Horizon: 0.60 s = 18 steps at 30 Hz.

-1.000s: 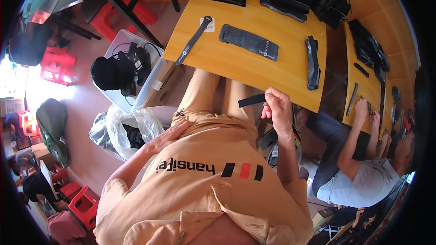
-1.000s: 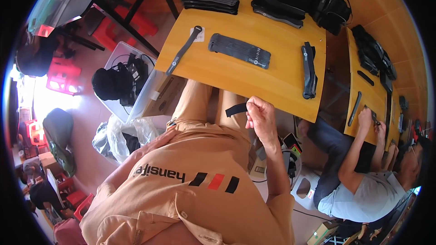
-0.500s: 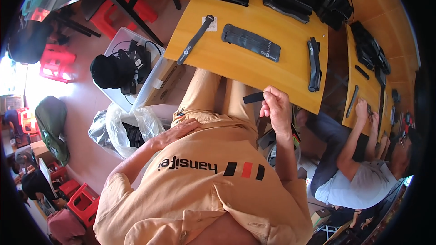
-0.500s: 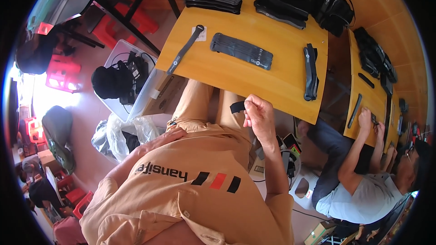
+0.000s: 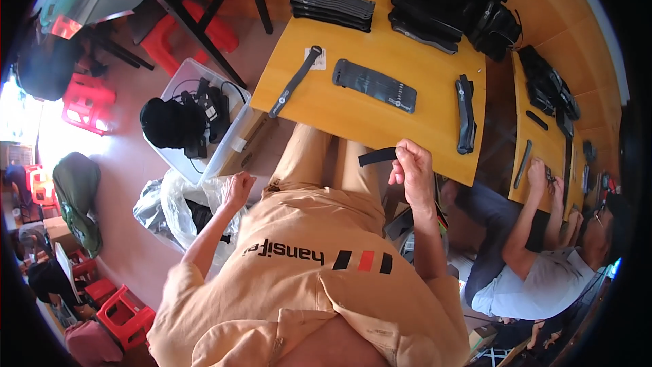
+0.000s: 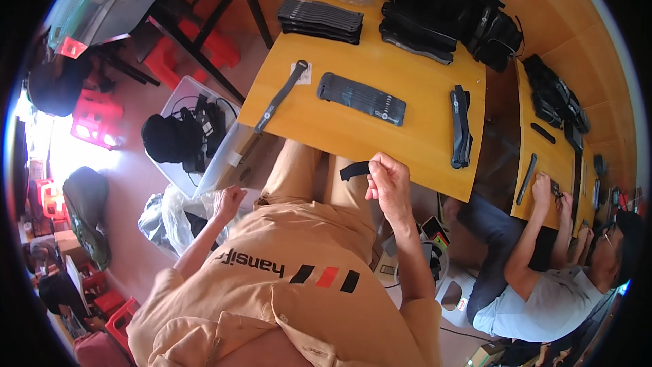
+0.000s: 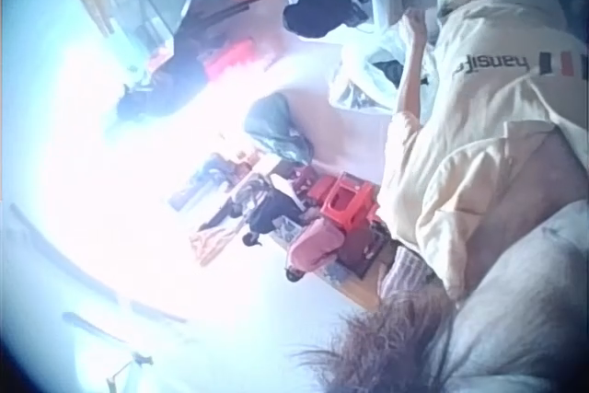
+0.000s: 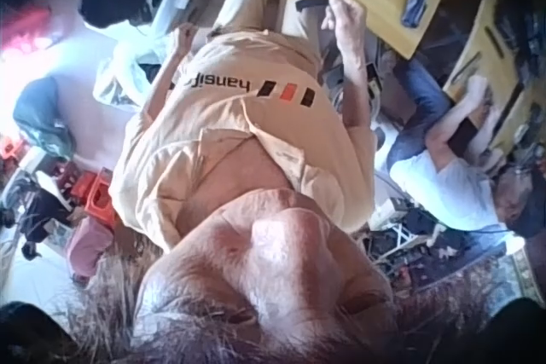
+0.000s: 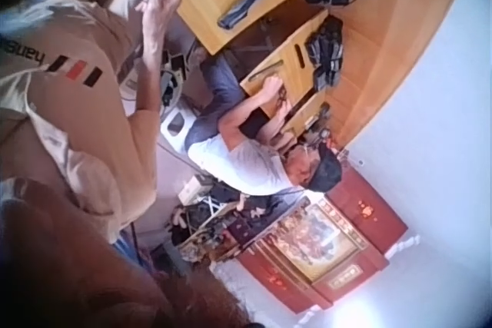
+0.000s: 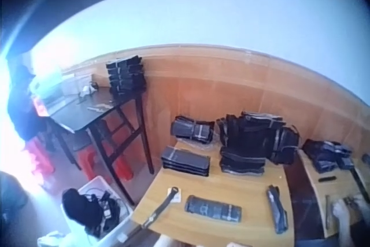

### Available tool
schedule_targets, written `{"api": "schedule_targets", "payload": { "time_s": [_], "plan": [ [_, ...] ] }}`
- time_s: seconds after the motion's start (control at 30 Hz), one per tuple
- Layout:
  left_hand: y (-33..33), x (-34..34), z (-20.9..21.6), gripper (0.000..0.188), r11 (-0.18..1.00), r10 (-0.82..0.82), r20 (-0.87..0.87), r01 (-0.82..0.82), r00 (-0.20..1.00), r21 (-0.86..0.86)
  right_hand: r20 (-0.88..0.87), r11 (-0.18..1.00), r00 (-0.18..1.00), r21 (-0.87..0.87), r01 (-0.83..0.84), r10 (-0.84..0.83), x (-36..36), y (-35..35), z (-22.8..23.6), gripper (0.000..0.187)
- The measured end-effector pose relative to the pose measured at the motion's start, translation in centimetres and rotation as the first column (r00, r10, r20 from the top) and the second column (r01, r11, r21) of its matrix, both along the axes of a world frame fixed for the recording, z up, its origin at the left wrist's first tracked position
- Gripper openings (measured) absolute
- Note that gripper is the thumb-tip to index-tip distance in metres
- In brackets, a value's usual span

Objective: Assembling and organizing black straps on a workshop table.

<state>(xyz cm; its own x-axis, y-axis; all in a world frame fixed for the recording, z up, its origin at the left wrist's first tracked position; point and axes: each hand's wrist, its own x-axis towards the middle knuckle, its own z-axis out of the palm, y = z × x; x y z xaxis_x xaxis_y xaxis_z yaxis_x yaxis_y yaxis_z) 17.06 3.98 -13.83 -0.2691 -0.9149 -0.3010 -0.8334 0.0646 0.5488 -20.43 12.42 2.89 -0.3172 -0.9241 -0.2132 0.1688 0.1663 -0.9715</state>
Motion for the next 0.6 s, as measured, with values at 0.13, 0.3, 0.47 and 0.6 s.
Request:
{"api": "schedule_targets", "payload": {
  "time_s": [0.13,0.3,0.47,0.6],
  "plan": [
    [-1.9,-5.4,7.3,0.024,0.954,0.015,-0.741,0.211,0.672,0.211,-0.024,0.999,0.999,0.013,0.029,-0.029,-0.4,-0.3,0.1,0.024],
    [-0.6,-15.1,20.2,0.037,0.056,-0.344,-0.939,0.998,0.026,0.007,-0.019,1.0,1.0,0.013,-0.021,0.021,0.0,-1.1,-0.1,0.024],
    [0.5,-18.2,20.7,0.033,-0.117,-0.396,-0.877,0.962,-0.272,-0.246,-0.08,0.997,0.993,0.016,-0.082,0.083,0.4,-1.1,0.5,0.024],
    [0.5,-18.6,22.6,0.03,0.027,-0.587,-0.795,0.978,-0.152,-0.207,-0.064,1.0,0.998,0.02,-0.022,0.023,-0.2,-0.7,-0.2,0.023]
  ]
}}
